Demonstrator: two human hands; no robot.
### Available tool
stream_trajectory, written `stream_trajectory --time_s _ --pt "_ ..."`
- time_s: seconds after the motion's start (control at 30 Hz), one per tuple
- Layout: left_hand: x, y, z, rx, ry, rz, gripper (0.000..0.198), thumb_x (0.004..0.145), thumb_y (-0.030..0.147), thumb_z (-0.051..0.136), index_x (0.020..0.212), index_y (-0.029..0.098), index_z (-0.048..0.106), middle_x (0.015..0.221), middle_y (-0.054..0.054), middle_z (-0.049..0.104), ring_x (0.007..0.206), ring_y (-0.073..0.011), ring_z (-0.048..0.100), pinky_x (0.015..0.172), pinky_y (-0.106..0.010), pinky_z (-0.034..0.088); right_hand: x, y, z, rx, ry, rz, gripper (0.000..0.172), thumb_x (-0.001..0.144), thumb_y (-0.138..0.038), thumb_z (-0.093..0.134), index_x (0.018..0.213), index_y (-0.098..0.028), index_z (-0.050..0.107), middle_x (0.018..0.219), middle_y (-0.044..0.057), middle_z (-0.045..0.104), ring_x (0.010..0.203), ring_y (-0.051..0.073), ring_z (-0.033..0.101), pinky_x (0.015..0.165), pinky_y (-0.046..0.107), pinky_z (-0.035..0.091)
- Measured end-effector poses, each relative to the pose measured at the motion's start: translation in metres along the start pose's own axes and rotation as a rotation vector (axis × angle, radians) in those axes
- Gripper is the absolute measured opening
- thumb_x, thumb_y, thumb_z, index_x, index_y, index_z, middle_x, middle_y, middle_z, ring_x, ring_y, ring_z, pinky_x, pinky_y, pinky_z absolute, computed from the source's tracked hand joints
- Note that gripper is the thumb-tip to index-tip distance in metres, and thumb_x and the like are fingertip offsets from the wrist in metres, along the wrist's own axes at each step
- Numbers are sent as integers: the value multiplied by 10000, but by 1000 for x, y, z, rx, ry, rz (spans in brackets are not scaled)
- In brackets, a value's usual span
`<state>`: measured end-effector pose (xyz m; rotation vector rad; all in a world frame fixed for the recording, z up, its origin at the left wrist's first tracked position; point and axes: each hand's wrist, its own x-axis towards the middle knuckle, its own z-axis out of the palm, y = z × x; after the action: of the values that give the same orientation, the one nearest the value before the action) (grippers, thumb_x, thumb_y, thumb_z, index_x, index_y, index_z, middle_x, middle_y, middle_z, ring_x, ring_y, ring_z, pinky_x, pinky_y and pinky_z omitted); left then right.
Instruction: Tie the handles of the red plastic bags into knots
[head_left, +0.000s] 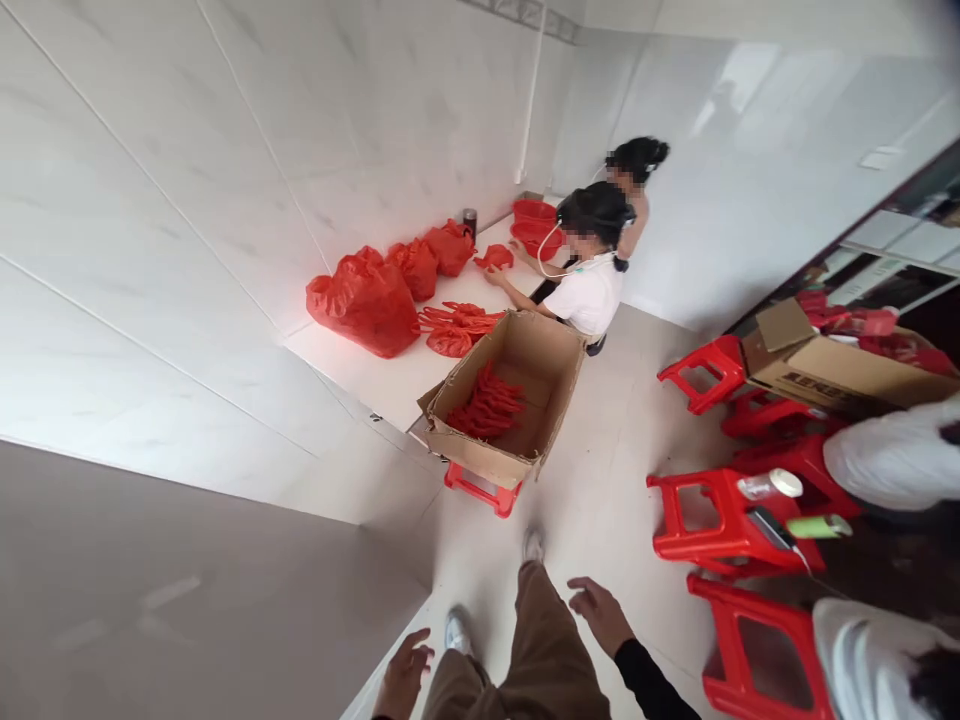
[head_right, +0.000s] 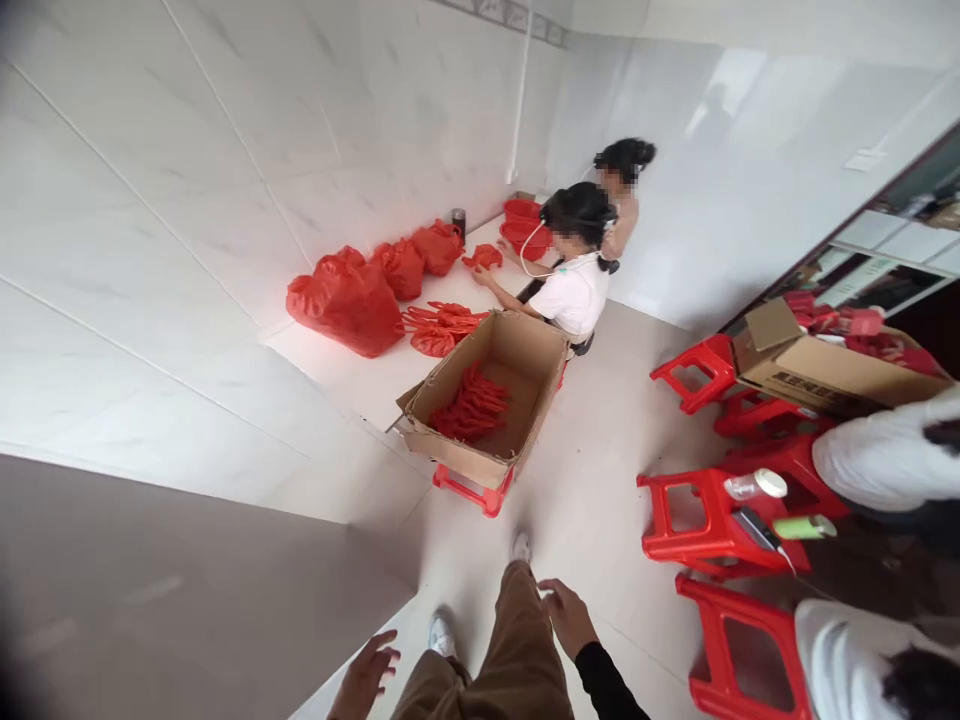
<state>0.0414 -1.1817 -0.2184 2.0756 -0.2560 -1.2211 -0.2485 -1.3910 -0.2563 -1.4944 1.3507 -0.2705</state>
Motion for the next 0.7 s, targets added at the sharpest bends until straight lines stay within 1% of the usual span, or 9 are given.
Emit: stream_trajectory --time_s 0.13,0.23,0.33,0.4,0.47,0.5,0.57,0.63,0.7 --pt "53 41 19 -116 -68 3 497 580 590 733 870 188 690 643 -42 682 669 -246 638 722 -370 500 113 -68 -60 -12 38 -141 434 883 -520 453 1054 -182 664 881 86 752 817 230 713 792 365 575" --pt "82 105 35 -200 -100 -16 582 624 649 718 965 178 704 710 -62 722 716 -241 641 730 -362 498 221 -130 -91 -24 -30 -234 442 912 -516 469 1152 -184 633 969 93 747 846 213 706 819 357 576" --pt "103 196 69 -328 -152 105 517 837 595 585 1155 192 651 895 -86 753 858 -224 663 786 -349 502 331 -183 -93 -63 -155 -274 423 911 -502 514 1188 -201 625 1050 88 739 968 219 699 859 356 572" --pt "122 254 102 -489 -94 132 508 850 547 596 1187 169 625 884 -98 748 839 -217 673 782 -352 518 396 -206 -82 -120 -222 -273 375 906 -465 554 1152 -196 642 1079 92 729 1023 230 685 892 378 562" --pt "151 297 137 -598 -31 39 470 840 474 627 1181 152 615 901 -105 743 797 -213 688 735 -353 548 451 -218 -65 -207 -262 -252 294 904 -398 608 1085 -173 658 1092 92 717 1028 227 677 933 408 540" --pt "169 312 154 -615 21 1 424 862 421 610 1184 145 607 934 -111 738 803 -207 690 717 -347 557 474 -220 -57 -259 -276 -237 266 909 -370 627 1069 -159 658 1100 88 707 1021 224 673 936 425 535" --pt "213 325 180 -616 168 -98 357 896 322 578 1198 132 590 1018 -125 717 834 -199 693 709 -341 568 516 -217 -40 -365 -290 -209 244 923 -340 642 1070 -145 652 1130 80 679 1029 222 657 933 450 526" --pt "262 319 197 -575 341 -204 331 924 299 568 1209 132 584 1083 -126 690 879 -202 686 744 -364 573 552 -205 -23 -459 -291 -191 247 930 -338 640 1089 -149 646 1175 77 651 1081 236 626 954 476 503" --pt "310 300 207 -505 518 -300 340 937 333 581 1223 149 584 1162 -114 657 962 -216 667 822 -416 566 585 -188 -4 -528 -286 -184 280 902 -356 666 1094 -153 640 1221 89 622 1162 268 576 1012 515 447"
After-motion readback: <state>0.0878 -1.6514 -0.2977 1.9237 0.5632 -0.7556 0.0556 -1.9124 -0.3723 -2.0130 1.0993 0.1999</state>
